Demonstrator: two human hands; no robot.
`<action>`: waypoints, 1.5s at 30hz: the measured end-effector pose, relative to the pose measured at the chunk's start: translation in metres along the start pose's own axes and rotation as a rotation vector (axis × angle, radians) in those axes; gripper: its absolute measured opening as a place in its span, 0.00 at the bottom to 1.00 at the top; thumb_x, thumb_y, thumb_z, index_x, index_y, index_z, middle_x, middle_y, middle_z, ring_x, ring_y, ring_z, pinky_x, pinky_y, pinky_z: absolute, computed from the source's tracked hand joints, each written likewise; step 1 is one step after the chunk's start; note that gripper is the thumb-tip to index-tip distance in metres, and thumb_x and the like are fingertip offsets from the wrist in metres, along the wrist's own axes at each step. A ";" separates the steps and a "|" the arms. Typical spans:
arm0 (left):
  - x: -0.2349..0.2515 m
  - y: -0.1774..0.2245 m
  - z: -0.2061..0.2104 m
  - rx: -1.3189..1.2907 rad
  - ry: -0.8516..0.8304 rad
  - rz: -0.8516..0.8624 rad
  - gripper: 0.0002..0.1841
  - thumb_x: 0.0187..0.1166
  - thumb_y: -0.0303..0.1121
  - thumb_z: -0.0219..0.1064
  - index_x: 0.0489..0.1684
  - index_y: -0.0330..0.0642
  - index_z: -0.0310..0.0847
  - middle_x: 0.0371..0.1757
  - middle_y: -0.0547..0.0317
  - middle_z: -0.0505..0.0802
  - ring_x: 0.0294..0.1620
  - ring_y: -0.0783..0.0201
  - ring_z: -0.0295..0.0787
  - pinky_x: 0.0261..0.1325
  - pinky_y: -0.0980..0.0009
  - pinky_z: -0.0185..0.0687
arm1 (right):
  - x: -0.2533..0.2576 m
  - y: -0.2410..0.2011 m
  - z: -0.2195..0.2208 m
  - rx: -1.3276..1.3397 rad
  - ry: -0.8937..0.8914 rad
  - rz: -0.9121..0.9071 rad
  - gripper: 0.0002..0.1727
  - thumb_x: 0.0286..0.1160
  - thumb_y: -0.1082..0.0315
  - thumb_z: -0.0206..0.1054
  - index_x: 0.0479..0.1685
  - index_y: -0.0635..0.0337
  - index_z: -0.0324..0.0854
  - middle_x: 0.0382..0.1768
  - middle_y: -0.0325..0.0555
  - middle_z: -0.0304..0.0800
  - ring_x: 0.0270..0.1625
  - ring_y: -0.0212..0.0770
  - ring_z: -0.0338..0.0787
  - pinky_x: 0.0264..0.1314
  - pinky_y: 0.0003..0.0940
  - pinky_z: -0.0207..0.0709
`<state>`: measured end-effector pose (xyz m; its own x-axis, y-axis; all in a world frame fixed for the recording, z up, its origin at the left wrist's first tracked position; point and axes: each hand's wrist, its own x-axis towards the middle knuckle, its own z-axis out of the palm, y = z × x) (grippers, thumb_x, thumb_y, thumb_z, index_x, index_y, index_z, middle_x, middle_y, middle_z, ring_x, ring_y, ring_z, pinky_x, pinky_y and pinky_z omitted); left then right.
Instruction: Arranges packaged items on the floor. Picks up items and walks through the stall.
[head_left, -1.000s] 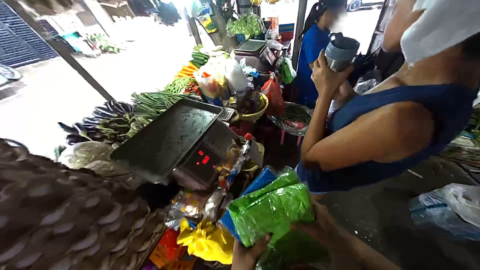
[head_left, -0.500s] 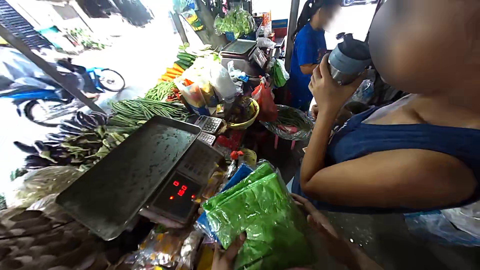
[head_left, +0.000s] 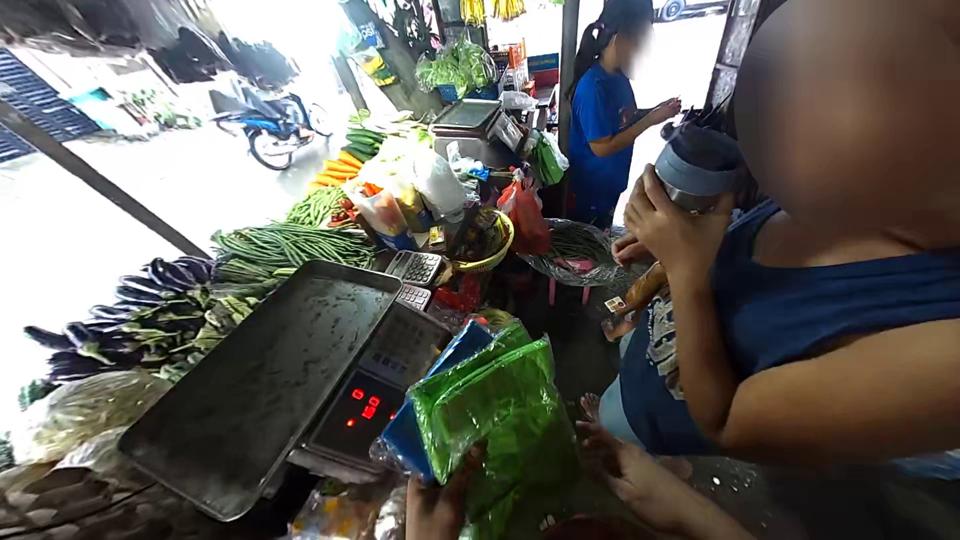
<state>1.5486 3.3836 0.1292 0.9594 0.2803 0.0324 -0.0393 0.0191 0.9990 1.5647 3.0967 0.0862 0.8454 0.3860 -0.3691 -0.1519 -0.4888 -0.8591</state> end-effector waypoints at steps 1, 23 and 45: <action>0.001 0.001 0.003 -0.023 0.011 -0.026 0.18 0.67 0.19 0.76 0.56 0.34 0.81 0.42 0.64 0.97 0.44 0.72 0.96 0.54 0.70 0.94 | 0.001 0.001 -0.001 -0.070 -0.036 0.021 0.40 0.84 0.45 0.63 0.91 0.54 0.60 0.73 0.59 0.83 0.65 0.53 0.91 0.73 0.55 0.80; 0.165 -0.034 0.223 -0.149 0.148 -0.482 0.19 0.80 0.33 0.72 0.62 0.29 0.80 0.47 0.44 0.94 0.46 0.57 0.94 0.51 0.58 0.91 | -0.011 0.080 -0.145 -0.209 0.145 0.424 0.41 0.81 0.46 0.69 0.88 0.60 0.64 0.74 0.64 0.81 0.71 0.61 0.86 0.78 0.58 0.75; 0.517 -0.156 0.327 -0.603 0.600 -0.538 0.32 0.91 0.54 0.51 0.82 0.35 0.65 0.75 0.38 0.80 0.71 0.47 0.80 0.69 0.45 0.80 | 0.188 0.112 -0.324 -0.201 0.216 0.577 0.40 0.80 0.47 0.69 0.85 0.63 0.68 0.68 0.66 0.86 0.70 0.64 0.87 0.77 0.62 0.75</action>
<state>2.1420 3.2119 -0.0003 0.5983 0.5254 -0.6050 0.0633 0.7217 0.6893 1.8726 2.8607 0.0359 0.7439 -0.1386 -0.6538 -0.5314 -0.7158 -0.4530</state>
